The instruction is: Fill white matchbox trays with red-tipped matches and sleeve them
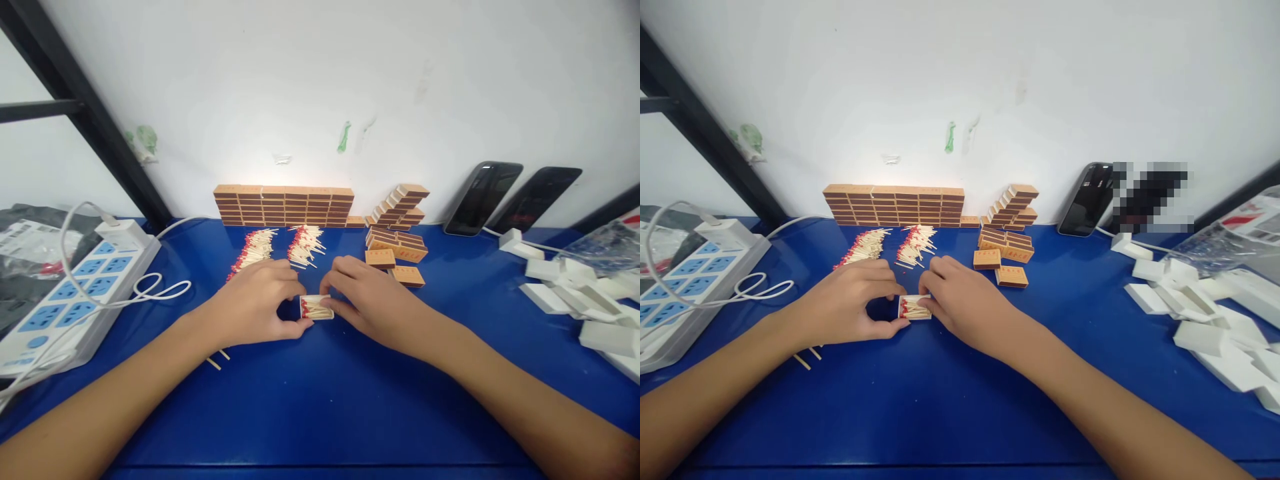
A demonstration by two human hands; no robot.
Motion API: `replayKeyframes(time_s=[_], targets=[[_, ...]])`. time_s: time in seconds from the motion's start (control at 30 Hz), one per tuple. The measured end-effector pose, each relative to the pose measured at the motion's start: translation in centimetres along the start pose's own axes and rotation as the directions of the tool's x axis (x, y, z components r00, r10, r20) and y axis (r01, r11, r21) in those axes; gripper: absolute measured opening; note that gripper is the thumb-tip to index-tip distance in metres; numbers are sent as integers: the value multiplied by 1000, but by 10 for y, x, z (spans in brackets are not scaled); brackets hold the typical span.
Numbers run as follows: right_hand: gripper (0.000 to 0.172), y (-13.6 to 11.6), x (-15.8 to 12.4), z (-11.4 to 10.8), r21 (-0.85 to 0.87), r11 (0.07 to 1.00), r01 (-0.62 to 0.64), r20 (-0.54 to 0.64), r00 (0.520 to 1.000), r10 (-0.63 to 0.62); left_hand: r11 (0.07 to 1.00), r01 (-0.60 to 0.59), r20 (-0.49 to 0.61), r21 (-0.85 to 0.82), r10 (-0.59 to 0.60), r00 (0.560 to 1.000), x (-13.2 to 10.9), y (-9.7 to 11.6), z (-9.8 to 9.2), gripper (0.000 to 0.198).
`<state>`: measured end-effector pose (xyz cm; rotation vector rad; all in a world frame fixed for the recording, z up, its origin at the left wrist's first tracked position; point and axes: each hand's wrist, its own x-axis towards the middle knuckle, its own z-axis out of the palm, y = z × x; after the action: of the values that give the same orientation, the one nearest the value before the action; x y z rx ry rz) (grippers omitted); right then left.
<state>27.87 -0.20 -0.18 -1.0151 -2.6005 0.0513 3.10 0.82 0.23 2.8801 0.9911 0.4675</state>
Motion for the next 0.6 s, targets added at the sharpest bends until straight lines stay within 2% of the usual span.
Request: replayKeyframes(time_s=[0.13,0.27,0.37,0.43,0.6], targets=[[6,-1,-1,2,37,999,-28,26,999,27,1000,6,6,6,-6,1000,1,1,0,29],[7,-2,3,3,173,980,-101,26,995,98,1000,11,9,0,-11,1000,1,0,-1,30],[4,2,18,10,278,939,-204,-5,977,213,1000,-4,12,-3,4,1000,0,2,-2,28],[3,8,34,20,262,933,-247,-41,963,266,1000,-15,8,3,15,1000,0,4,-2,27],[2,20,64,42,200,945,-258,-96,955,281,1000,-6,17,-23,7,1000,-1,9,-2,29]])
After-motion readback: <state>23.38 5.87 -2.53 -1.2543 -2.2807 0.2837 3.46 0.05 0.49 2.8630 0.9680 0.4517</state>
